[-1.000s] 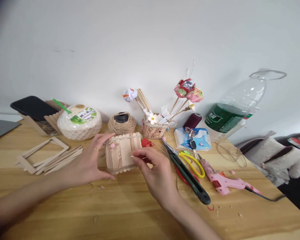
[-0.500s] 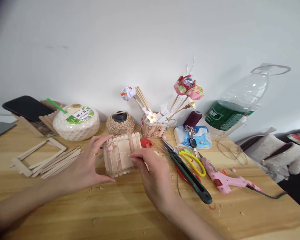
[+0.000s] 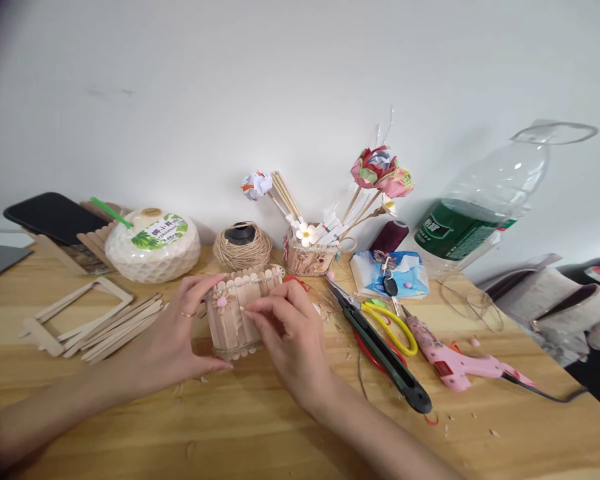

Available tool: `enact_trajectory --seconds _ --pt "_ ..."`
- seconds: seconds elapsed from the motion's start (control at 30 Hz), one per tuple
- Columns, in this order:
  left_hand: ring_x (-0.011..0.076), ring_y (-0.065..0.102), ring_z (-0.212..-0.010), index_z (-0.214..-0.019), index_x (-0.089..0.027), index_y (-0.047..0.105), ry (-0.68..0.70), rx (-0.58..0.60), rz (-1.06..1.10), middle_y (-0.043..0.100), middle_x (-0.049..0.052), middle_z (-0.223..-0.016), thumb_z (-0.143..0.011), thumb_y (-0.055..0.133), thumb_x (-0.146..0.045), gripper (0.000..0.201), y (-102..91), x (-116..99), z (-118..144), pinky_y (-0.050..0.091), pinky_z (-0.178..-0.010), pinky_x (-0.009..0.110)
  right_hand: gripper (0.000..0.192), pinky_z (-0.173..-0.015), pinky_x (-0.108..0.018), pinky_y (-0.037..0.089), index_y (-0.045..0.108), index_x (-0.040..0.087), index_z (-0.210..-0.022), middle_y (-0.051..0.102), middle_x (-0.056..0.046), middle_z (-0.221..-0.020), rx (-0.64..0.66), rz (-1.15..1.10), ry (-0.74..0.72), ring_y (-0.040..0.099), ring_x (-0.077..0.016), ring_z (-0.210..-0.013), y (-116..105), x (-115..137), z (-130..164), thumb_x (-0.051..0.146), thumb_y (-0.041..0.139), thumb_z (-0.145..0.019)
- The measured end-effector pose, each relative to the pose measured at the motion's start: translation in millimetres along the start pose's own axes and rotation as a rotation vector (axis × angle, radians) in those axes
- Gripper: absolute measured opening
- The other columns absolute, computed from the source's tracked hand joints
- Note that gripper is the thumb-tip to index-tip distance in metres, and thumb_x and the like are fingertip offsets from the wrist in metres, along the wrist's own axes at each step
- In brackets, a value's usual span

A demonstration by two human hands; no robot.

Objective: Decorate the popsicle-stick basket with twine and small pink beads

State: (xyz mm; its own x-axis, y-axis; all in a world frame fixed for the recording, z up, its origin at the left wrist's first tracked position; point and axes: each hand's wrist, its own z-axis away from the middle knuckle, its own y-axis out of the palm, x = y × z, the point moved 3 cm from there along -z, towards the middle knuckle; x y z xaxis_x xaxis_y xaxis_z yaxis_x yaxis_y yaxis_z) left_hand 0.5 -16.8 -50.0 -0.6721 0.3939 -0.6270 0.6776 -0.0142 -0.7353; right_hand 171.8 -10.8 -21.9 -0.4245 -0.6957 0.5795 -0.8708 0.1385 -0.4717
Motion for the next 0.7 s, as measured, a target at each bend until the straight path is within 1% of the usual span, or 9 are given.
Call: enact_trajectory --seconds 0.17,0.3,0.53,0.7 --pt "0.0324 0.042 -0.117 -0.134 -0.034 0.011 0.003 -0.003 -0.017 0.033 0.010 -0.127 -0.058 0.077 -0.030 0.101 -1.1 -0.9 -0.7 0.041 -0.094 0.054 0.011 -0.051 -0.023 0.042 0.062 0.020 -0.080 0.051 0.001 -0.070 -0.010 -0.003 -0.016 0.048 -0.0112 -0.062 1.2 -0.8 1.0 0.009 0.058 -0.080" --pt "0.0331 0.043 -0.116 -0.134 -0.033 0.011 0.009 -0.008 -0.022 0.034 0.010 -0.127 -0.058 0.078 -0.031 0.101 -1.7 -0.6 -0.7 0.041 -0.094 0.054 0.011 -0.049 -0.022 0.041 0.062 0.019 -0.080 0.052 0.001 -0.070 -0.014 0.017 -0.024 0.047 -0.0102 -0.059 1.2 -0.1 2.0 0.010 0.057 -0.080" --pt "0.0353 0.043 -0.116 -0.135 -0.033 0.011 0.015 -0.002 0.005 0.034 0.011 -0.128 -0.060 0.076 -0.033 0.100 -1.0 0.9 -0.3 0.042 -0.092 0.056 0.010 -0.046 -0.021 0.041 0.061 0.017 -0.078 0.051 0.000 -0.070 -0.003 0.006 -0.018 0.047 -0.0096 -0.058 3.1 3.7 2.0 0.009 0.057 -0.079" --pt "0.0357 0.043 -0.115 -0.136 -0.033 0.013 0.028 -0.016 0.012 0.035 0.011 -0.127 -0.059 0.076 -0.033 0.100 -1.4 0.2 0.0 0.042 -0.092 0.056 0.010 -0.046 -0.021 0.040 0.061 0.018 -0.078 0.051 0.000 -0.070 -0.009 0.018 -0.013 0.048 -0.0107 -0.060 3.7 3.3 0.7 0.010 0.056 -0.079"
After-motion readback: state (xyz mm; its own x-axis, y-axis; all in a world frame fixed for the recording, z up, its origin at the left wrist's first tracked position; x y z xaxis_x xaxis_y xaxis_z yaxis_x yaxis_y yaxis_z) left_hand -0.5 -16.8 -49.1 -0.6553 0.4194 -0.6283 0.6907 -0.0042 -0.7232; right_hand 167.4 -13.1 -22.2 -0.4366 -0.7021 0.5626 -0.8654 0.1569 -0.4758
